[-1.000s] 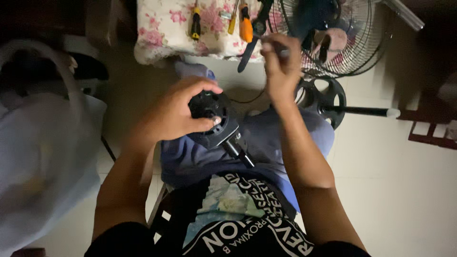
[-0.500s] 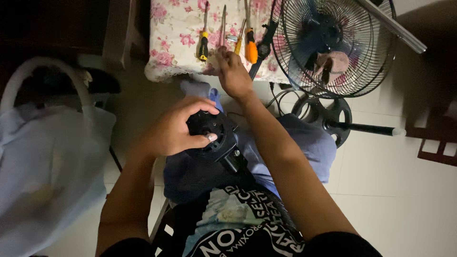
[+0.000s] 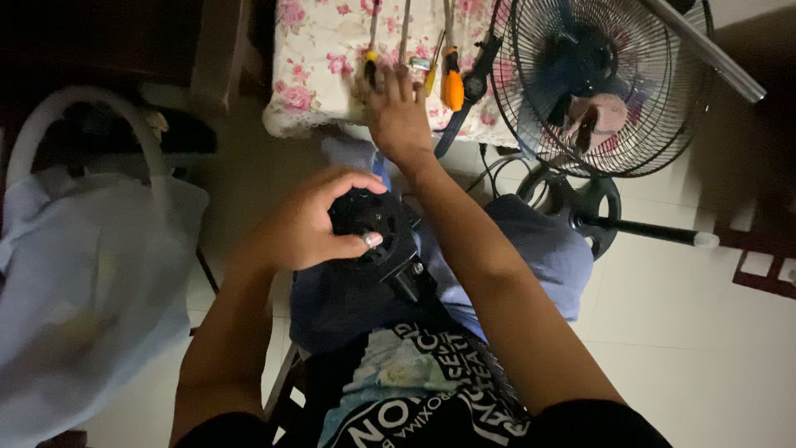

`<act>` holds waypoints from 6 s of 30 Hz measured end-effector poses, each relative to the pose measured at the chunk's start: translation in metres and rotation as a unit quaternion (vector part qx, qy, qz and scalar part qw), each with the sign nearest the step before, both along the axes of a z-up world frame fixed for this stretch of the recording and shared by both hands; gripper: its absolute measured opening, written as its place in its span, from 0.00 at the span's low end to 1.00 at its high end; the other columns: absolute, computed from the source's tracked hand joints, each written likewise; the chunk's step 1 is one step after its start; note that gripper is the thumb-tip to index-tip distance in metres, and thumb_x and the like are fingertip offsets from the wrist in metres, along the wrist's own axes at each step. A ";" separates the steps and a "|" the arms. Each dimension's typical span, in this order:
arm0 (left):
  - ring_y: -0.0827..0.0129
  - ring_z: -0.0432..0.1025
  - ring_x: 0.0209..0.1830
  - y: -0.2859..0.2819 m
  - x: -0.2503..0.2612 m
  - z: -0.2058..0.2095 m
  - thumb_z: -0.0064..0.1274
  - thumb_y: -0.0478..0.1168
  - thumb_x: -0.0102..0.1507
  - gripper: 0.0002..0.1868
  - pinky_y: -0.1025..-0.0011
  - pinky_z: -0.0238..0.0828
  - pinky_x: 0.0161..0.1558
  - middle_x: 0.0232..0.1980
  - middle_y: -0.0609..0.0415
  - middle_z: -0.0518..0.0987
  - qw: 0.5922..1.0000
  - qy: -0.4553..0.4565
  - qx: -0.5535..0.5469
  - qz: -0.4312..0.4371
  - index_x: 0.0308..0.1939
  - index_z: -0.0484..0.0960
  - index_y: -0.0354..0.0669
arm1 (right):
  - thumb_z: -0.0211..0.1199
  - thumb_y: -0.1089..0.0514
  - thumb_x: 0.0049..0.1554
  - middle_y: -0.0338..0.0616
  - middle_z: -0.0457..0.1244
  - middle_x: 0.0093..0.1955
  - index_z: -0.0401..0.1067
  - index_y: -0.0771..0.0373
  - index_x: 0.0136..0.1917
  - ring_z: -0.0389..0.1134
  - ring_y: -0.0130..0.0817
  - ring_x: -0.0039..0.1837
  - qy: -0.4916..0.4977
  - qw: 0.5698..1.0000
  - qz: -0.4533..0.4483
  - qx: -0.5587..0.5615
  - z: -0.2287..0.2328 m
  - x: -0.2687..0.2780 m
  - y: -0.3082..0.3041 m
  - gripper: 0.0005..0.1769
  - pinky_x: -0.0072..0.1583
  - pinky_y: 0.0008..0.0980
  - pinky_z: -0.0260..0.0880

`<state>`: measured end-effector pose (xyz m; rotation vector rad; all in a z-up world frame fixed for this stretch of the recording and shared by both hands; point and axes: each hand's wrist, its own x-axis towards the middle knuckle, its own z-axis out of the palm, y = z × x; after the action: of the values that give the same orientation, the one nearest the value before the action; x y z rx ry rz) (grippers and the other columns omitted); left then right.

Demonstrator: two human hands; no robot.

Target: The person uses a screwdriver to remove screws from a black electrical component, then uses a metal tool to adjust internal parts. The person works on the component while seated with it on their lap.

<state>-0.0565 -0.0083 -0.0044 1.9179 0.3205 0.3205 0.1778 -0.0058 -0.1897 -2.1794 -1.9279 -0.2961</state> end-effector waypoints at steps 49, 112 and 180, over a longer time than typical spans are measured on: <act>0.64 0.74 0.62 -0.001 0.012 -0.010 0.66 0.39 0.53 0.35 0.66 0.69 0.63 0.59 0.51 0.77 0.999 -0.041 -0.004 -0.035 0.63 0.70 0.42 | 0.62 0.58 0.65 0.48 0.66 0.55 0.64 0.69 0.61 0.66 0.29 0.51 0.423 0.892 0.101 0.125 0.267 0.012 -0.192 0.16 0.56 0.26 0.68; 0.60 0.74 0.62 0.007 0.024 -0.024 0.67 0.38 0.57 0.23 0.63 0.70 0.63 0.59 0.53 0.78 0.992 -0.089 0.062 -0.058 0.56 0.82 0.47 | 0.47 0.50 0.77 0.47 0.57 0.34 0.57 0.67 0.49 0.55 0.29 0.31 0.629 0.723 0.124 0.257 0.287 -0.079 -0.133 0.20 0.37 0.26 0.56; 0.53 0.78 0.52 -0.011 0.030 0.006 0.58 0.34 0.68 0.10 0.60 0.74 0.53 0.54 0.49 0.83 0.966 -0.154 0.207 -0.008 0.53 0.85 0.39 | 0.49 0.47 0.77 0.47 0.59 0.33 0.61 0.68 0.49 0.56 0.31 0.31 0.626 0.726 0.133 0.251 0.270 -0.064 -0.127 0.22 0.37 0.29 0.53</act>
<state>-0.0266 -0.0189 0.0016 2.2335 0.0279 0.7107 0.1135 -0.1332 0.0806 -1.0886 -1.0758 0.5381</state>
